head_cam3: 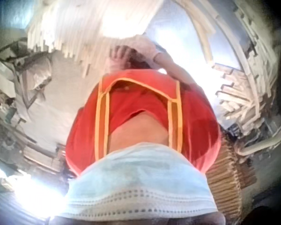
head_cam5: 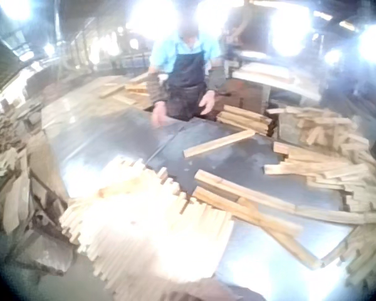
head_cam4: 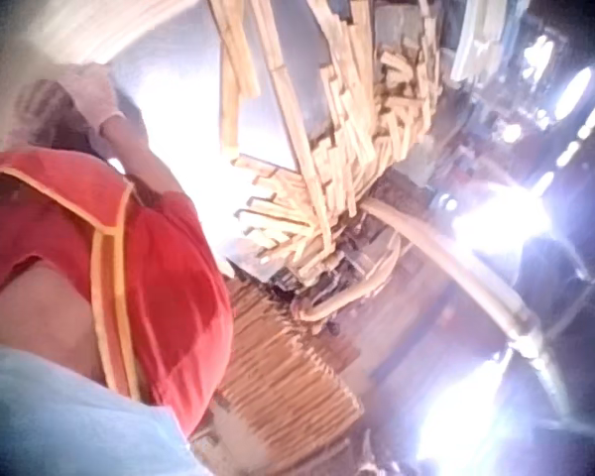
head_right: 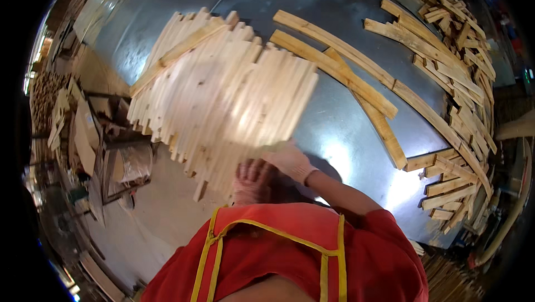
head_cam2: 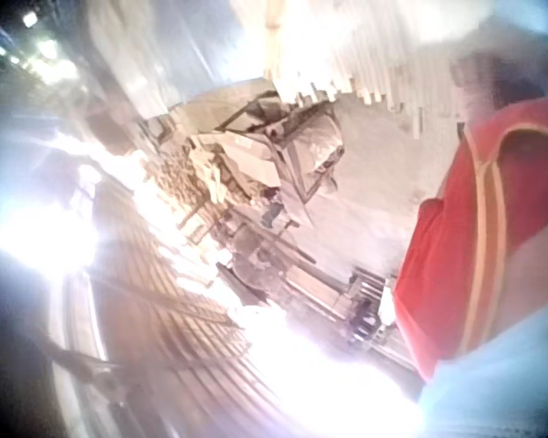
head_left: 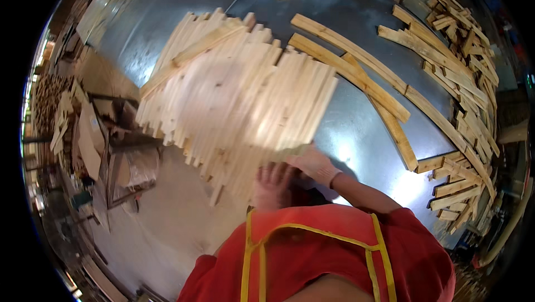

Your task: The person repeatedly picks up thin wooden planks from a large pile on a metal table and stacks them into a neat pile. They handle the planks one at a time or in small groups, aligning them as they build the stack.

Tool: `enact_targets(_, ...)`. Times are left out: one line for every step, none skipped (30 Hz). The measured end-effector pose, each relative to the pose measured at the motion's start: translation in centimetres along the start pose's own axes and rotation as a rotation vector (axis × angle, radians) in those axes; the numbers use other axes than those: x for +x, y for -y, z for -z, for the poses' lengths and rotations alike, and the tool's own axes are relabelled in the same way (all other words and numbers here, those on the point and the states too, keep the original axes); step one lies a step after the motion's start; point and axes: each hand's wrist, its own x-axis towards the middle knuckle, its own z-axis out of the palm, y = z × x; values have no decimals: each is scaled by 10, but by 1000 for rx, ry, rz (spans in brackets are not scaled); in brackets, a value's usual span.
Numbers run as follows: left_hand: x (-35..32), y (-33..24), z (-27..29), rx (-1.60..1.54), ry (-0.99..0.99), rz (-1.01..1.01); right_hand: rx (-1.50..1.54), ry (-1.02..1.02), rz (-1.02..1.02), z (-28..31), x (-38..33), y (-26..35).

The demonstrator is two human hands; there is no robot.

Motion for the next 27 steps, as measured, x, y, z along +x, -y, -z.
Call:
enact_targets(10, 23, 5, 29, -59, 20, 141, 27, -80, -5, 24, 17)
enact_targets(21, 47, 10, 60, -115, 33, 314, 65, -169, -9, 49, 35)
enact_targets(32, 72, 16, 90, -169, 44, 92, 42, 18, -16, 81, 39)
enact_targets(47, 99, 23, 148, -194, 23, -134, 19, 200, -24, 115, 44)
enact_targets(67, 126, 25, 202, -223, 14, -48, -35, 106, -30, 142, 65)
enact_targets(84, 153, 30, 251, -248, 3, 40, -88, 6, -37, 166, 88)
enact_targets(99, 182, 38, 287, -240, -3, 122, -141, -70, -40, 185, 106)
enact_targets(121, 215, 46, 310, -223, -21, 143, -165, 5, -30, 206, 115)
enact_targets(138, 244, 55, 334, -208, -28, 157, -182, 85, -15, 230, 121)
enact_targets(154, 266, 67, 340, -156, 14, 172, -205, 165, 6, 253, 127)
enact_targets(161, 289, 79, 347, -97, 73, -29, -363, 215, 37, 258, 124)
enact_targets(165, 311, 90, 356, -37, 137, -147, -477, 168, 77, 245, 119)
enact_targets(171, 332, 98, 375, -26, 169, -256, -595, 105, 121, 229, 116)
enact_targets(182, 349, 105, 389, -15, 178, -392, -688, 21, 161, 214, 80)
enact_targets(186, 360, 108, 406, 2, 210, -617, -747, -142, 190, 186, 63)
enact_targets(195, 361, 109, 419, 18, 242, -726, -723, -305, 210, 162, 29)
enact_targets(205, 359, 110, 432, 35, 274, -751, -686, -421, 218, 138, -2)
enact_targets(207, 362, 116, 461, 50, 327, -771, -637, -512, 219, 128, -5)
enact_targets(209, 372, 102, 554, 57, 282, -724, -574, -540, 219, 126, -6)
enact_targets(208, 363, 96, 491, -61, 118, -680, -503, -557, 218, 124, 20)
enact_targets(210, 343, 90, 431, -179, -43, -636, -430, -568, 215, 125, 41)
enact_targets(213, 322, 84, 273, -66, -107, -418, -474, -469, 206, 133, 55)
enact_targets(222, 294, 74, 112, 39, -157, -202, -498, -366, 194, 143, 68)
enact_targets(245, 218, 107, -129, 386, 146, 22, -515, -282, 187, 151, 70)
enact_targets(244, 201, 91, -513, 391, 209, 79, -468, -144, 188, 158, 76)
enact_targets(254, 178, 84, -993, 461, 268, 137, -421, -16, 193, 164, 74)
enact_targets(263, 160, 79, -1479, 506, 303, 204, -373, 103, 197, 168, 69)
